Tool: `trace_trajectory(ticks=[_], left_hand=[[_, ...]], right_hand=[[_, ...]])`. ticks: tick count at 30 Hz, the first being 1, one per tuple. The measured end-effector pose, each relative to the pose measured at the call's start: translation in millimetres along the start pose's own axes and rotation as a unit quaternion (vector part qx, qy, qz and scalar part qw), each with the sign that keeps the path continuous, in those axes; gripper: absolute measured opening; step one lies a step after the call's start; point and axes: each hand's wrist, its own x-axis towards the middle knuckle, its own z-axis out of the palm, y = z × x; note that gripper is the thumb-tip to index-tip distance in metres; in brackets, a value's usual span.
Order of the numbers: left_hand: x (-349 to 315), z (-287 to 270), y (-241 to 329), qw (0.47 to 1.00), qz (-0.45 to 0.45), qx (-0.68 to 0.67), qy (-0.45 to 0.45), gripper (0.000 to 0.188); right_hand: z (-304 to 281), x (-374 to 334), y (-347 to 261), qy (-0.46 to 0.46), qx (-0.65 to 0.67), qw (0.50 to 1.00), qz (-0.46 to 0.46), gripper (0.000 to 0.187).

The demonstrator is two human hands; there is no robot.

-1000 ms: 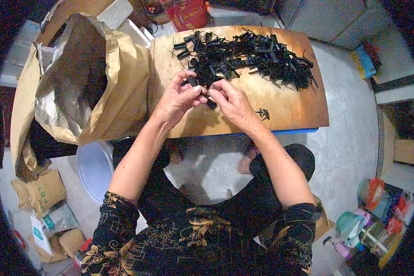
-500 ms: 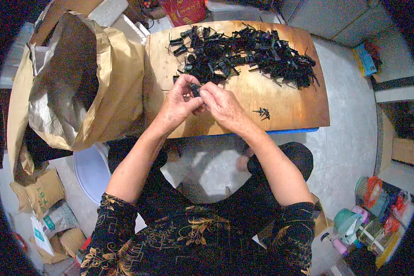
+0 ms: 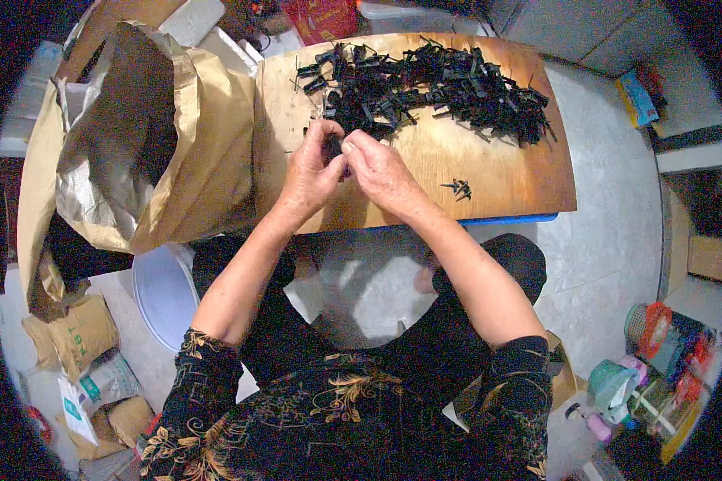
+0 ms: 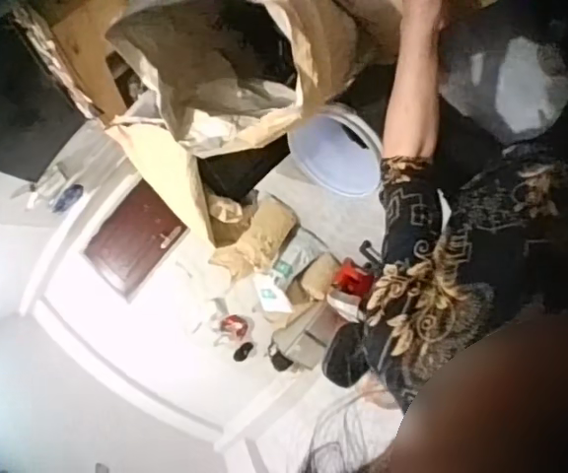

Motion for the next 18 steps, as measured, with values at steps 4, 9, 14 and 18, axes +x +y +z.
trace_trajectory(ticks=[4, 9, 14, 18], left_hand=[[5, -12, 15, 0.948, -0.11, -0.297, -0.04, 0.03], [-2, -21, 13, 0.845, -0.193, -0.493, -0.076, 0.033], [-10, -22, 16, 0.857, -0.19, -0.459, -0.133, 0.038], [-15, -21, 16, 0.821, -0.17, -0.491, -0.235, 0.037]], right_hand=[[-12, -6, -7, 0.005, 0.066, 0.997, 0.041, 0.023], [-20, -10, -9, -0.031, 0.198, 0.977, 0.073, 0.02], [-28, -19, -18, -0.038, 0.202, 0.977, 0.059, 0.019], [-31, -20, -17, -0.089, 0.237, 0.964, 0.075, 0.022]])
